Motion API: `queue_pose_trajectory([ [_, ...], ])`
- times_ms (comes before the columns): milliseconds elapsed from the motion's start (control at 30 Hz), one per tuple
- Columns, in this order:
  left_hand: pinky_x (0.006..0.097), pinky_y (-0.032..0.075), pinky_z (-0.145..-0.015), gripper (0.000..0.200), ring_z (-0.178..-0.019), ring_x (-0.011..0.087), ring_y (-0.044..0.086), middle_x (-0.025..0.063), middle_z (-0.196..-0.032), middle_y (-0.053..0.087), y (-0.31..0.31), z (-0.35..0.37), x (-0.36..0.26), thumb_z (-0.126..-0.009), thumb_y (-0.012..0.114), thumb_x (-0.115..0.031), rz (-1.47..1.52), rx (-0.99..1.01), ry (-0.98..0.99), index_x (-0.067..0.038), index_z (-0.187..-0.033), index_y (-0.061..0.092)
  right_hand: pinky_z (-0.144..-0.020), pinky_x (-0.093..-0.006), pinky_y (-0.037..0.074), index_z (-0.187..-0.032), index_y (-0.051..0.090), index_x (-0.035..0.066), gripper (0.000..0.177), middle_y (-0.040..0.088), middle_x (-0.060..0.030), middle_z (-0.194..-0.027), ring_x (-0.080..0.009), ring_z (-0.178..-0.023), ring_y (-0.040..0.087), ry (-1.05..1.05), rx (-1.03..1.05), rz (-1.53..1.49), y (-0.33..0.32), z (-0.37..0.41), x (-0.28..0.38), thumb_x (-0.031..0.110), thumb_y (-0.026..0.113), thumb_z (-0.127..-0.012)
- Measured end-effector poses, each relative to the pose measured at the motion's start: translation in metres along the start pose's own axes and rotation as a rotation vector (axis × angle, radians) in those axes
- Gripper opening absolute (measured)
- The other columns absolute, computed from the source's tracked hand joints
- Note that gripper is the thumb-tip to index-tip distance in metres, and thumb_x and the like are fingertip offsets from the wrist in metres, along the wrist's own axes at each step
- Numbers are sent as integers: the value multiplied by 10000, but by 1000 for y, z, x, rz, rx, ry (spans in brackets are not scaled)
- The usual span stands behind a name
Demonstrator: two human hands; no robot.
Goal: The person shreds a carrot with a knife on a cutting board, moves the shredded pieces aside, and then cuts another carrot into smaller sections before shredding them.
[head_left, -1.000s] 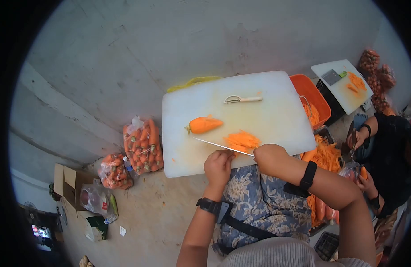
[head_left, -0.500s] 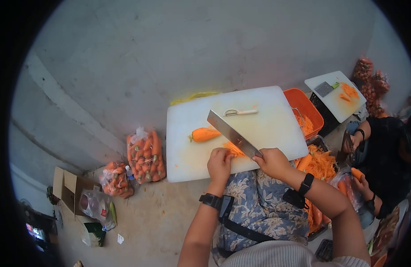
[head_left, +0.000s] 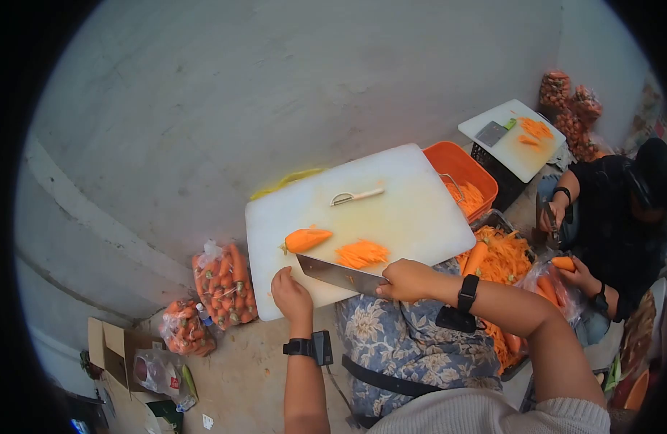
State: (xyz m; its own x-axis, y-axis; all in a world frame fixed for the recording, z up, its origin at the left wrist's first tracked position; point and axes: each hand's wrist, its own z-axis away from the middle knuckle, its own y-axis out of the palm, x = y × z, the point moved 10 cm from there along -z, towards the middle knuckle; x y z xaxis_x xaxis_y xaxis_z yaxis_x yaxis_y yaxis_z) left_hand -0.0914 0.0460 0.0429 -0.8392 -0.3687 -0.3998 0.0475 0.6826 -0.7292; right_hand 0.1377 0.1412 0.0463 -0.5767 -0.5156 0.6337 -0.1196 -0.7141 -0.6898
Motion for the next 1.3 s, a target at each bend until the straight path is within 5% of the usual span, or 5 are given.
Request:
queue_pose_trajectory([
  [233,423,443,-922,244,-1063,349,563,169,-1092,628,0,2,0,-805,522,48,2,-11,16,3,-1018,631,-384,-327,474,-1039,625,-84,337,549,-91,-513,-183,-394,566,233,56,-231,-1,-7,-46,233,595,-927],
  [300,423,444,-922,245,-1063,347,564,168,-1093,629,1,3,2,-804,522,47,-7,-17,21,3,-1019,633,-376,-333,465,-843,627,-96,342,564,-102,-511,-181,-393,552,215,-25,-348,-9,-7,-57,238,618,-916],
  [533,427,455,-908,220,-1037,343,582,162,-1065,646,-2,4,-3,-811,514,42,-47,-58,54,-2,-993,630,-365,-304,467,-1250,528,-35,431,539,-71,-550,-152,-395,532,254,-35,-388,-24,0,-80,209,620,-908],
  [1167,432,447,-937,239,-1073,358,564,193,-1113,630,2,4,1,-822,514,34,-44,-13,53,27,-1024,641,-340,-324,423,-943,613,-110,332,552,-115,-563,-176,-372,515,376,-426,-438,-121,38,-197,185,695,-816],
  [1300,435,444,-941,229,-1074,357,563,192,-1104,632,2,5,1,-821,513,34,-48,-4,48,25,-1010,642,-529,-395,524,-898,637,-117,384,638,-211,-657,-295,-540,657,394,-712,121,-176,48,-223,263,666,-847],
])
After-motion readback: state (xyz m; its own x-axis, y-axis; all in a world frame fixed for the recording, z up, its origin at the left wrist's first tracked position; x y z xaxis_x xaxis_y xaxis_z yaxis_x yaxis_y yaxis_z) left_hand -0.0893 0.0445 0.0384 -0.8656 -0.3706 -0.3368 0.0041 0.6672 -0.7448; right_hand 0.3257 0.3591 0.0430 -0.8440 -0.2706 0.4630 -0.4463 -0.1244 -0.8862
